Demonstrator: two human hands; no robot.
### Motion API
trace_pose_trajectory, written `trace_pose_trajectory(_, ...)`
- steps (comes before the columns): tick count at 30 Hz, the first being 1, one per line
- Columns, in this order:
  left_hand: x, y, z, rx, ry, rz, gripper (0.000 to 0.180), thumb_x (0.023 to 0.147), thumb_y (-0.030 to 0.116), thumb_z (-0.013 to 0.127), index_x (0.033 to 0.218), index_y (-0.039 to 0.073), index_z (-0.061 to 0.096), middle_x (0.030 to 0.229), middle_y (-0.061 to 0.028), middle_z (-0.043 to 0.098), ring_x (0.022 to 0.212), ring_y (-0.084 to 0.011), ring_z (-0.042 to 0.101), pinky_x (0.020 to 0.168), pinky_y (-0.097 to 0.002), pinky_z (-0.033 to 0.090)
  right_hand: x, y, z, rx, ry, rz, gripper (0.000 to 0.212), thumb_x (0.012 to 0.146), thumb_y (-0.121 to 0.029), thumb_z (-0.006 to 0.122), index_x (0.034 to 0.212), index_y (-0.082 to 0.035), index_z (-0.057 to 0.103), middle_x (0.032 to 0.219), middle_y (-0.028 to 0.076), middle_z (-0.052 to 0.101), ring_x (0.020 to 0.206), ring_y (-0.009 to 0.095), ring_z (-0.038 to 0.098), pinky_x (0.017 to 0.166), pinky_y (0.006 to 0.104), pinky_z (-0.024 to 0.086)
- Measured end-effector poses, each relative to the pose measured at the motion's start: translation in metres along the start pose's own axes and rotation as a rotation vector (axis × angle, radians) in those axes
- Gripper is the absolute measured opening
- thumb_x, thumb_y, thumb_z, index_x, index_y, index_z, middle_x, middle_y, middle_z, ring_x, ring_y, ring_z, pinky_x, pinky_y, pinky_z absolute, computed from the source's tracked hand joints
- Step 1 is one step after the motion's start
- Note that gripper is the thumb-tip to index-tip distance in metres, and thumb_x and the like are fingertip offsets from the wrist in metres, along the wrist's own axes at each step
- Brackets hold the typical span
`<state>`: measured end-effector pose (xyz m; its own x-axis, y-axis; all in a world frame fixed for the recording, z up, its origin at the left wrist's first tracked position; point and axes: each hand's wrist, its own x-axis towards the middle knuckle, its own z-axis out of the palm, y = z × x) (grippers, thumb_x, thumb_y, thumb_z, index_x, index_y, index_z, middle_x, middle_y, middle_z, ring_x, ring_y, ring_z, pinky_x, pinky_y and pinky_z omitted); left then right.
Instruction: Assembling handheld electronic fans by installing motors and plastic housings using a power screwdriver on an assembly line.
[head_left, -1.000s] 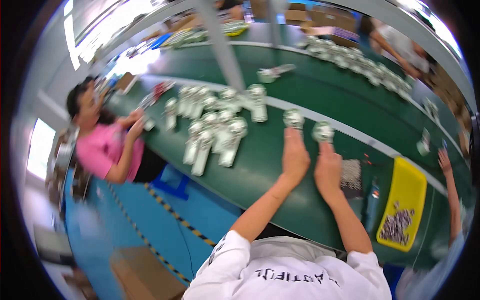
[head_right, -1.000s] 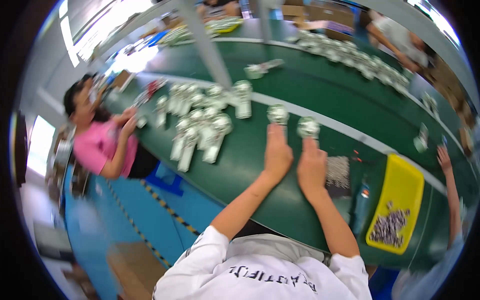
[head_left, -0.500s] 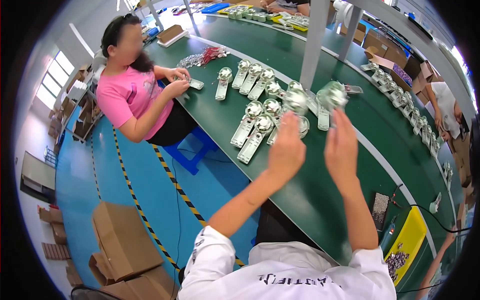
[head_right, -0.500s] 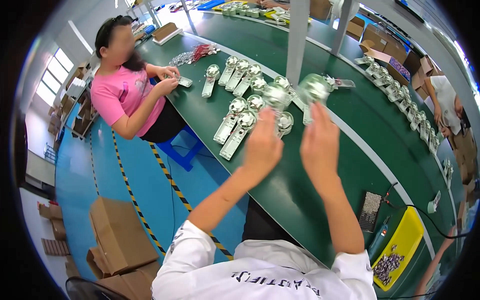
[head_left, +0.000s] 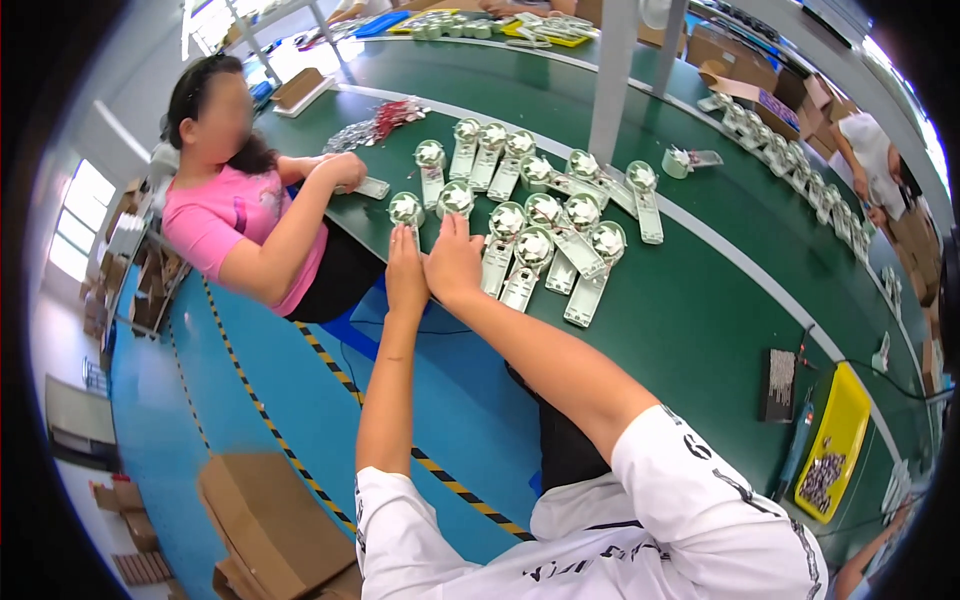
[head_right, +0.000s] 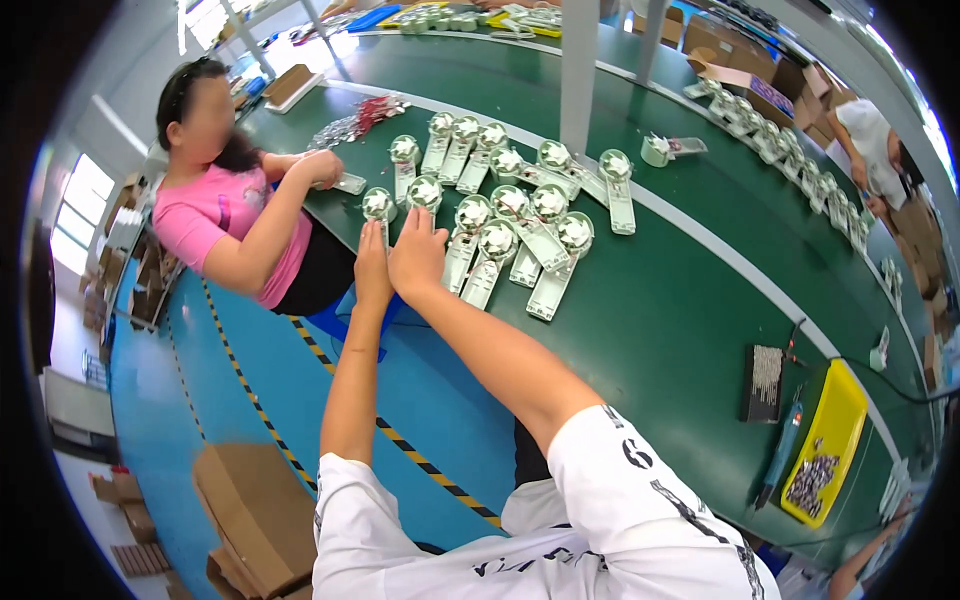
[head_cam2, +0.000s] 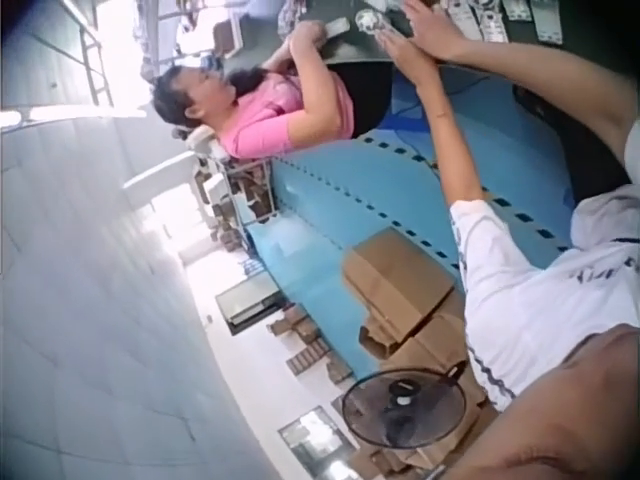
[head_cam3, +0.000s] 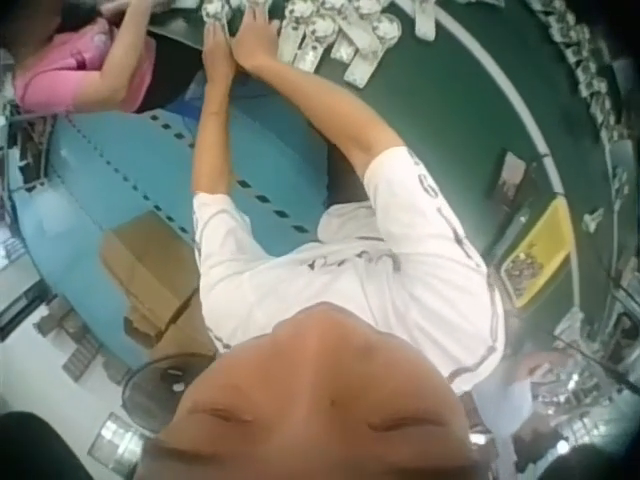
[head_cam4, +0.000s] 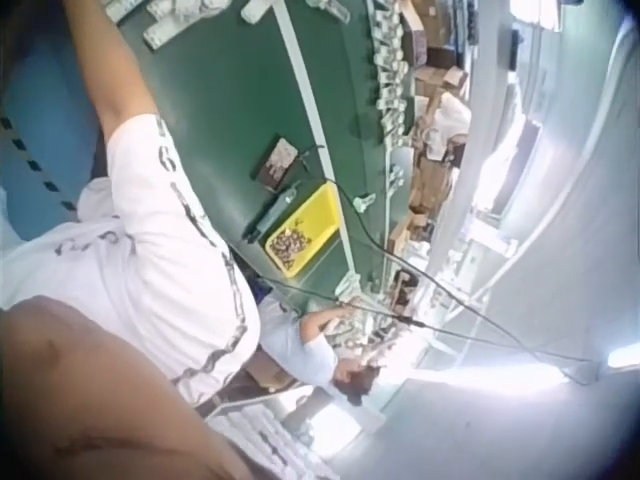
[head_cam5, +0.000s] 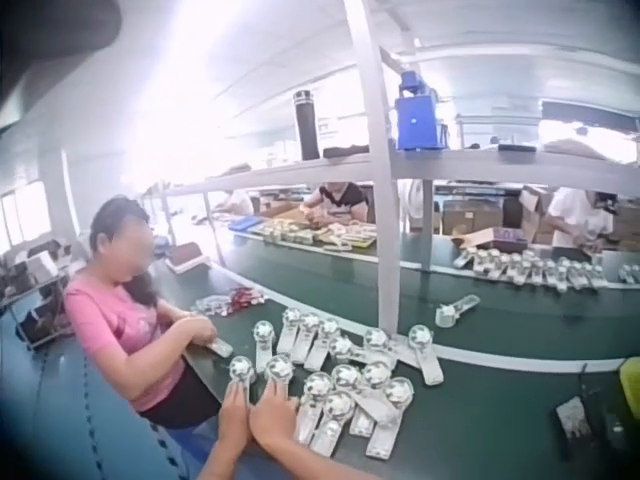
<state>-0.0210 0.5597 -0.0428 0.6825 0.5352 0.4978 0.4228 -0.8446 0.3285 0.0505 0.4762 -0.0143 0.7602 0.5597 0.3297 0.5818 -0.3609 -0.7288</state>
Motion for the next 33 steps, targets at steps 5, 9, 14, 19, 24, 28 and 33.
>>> trace_pose_trajectory(5, 0.022, -0.018, 0.022, 0.086, 0.012, 0.091, 0.059, 0.089, 0.004, 0.061, 0.142, -0.011, 0.042, 0.152, -0.0287, 0.042, 0.145, -0.0418, 0.037, 0.117, -0.0433, 0.038, 0.007, 0.002, 0.023, -0.072, -0.002, 0.092, 0.068, 0.085, -0.019, 0.073, 0.142, 0.005, 0.045, 0.151, 0.016, 0.04, 0.115, 0.043, 0.05, 0.1, 0.045, 0.046)
trace_pose_trajectory(9, 0.033, -0.034, 0.031, 0.08, -0.05, 0.102, 0.06, 0.092, 0.009, 0.062, 0.143, -0.014, 0.039, 0.155, -0.0305, 0.036, 0.148, -0.0443, 0.029, 0.122, -0.0452, 0.03, 0.013, 0.003, 0.024, -0.12, 0.014, 0.09, 0.063, 0.09, -0.021, 0.066, 0.143, 0.004, 0.043, 0.152, 0.017, 0.04, 0.119, 0.045, 0.049, 0.101, 0.0481, 0.047)
trace_pose_trajectory(14, 0.042, -0.04, 0.024, 0.074, -0.006, 0.294, 0.06, 0.093, 0.013, 0.062, 0.145, -0.01, 0.041, 0.154, -0.028, 0.039, 0.148, -0.0475, 0.028, 0.122, -0.0526, 0.025, 0.007, 0.007, 0.008, -0.186, 0.074, -0.098, 0.059, 0.094, -0.026, 0.06, 0.147, -0.006, 0.045, 0.154, 0.023, 0.037, 0.134, 0.055, 0.036, 0.11, 0.0606, 0.037)
trace_pose_trajectory(19, 0.013, 0.023, -0.014, 0.031, 0.16, 0.181, 0.058, 0.091, 0.014, 0.065, 0.145, 0.0, 0.048, 0.146, -0.0232, 0.048, 0.14, -0.0447, 0.038, 0.117, -0.0507, 0.03, -0.075, 0.012, -0.139, 0.207, -0.085, -0.374, 0.059, 0.091, -0.018, 0.066, 0.146, -0.007, 0.048, 0.152, 0.023, 0.042, 0.139, 0.045, 0.039, 0.114, 0.0526, 0.035)
trace_pose_trajectory(24, -0.016, 0.192, -0.018, -0.468, -0.105, 0.054, 0.05, 0.093, 0.032, 0.071, 0.134, 0.004, 0.06, 0.106, -0.0133, 0.065, 0.077, -0.0258, 0.063, 0.074, -0.0408, 0.053, -0.156, 0.119, -0.231, 0.304, -0.023, 0.046, 0.054, 0.095, -0.02, 0.064, 0.144, -0.004, 0.047, 0.14, 0.018, 0.054, 0.114, 0.028, 0.063, 0.088, 0.0372, 0.055)
trace_pose_trajectory(28, -0.016, 0.252, 0.009, -0.084, -0.2, 0.089, 0.05, 0.095, 0.041, 0.065, 0.134, 0.009, 0.059, 0.113, -0.0212, 0.061, 0.099, -0.0407, 0.064, 0.083, -0.0501, 0.052, -0.096, 0.137, -0.222, 0.773, -0.058, 0.724, 0.05, 0.099, -0.03, 0.06, 0.138, -0.001, 0.049, 0.114, 0.013, 0.066, 0.085, 0.017, 0.068, 0.059, 0.0281, 0.054)
trace_pose_trajectory(33, -0.018, 0.234, 0.062, -0.034, -0.169, 0.021, 0.042, 0.091, 0.033, 0.069, 0.124, 0.008, 0.061, 0.118, -0.021, 0.059, 0.11, -0.0454, 0.057, 0.088, -0.0528, 0.051, -0.051, 0.163, -0.175, 0.664, -0.213, 0.696, 0.026, 0.096, -0.031, 0.059, 0.097, -0.006, 0.066, 0.08, 0.003, 0.069, 0.061, 0.013, 0.064, 0.049, 0.0307, 0.049)
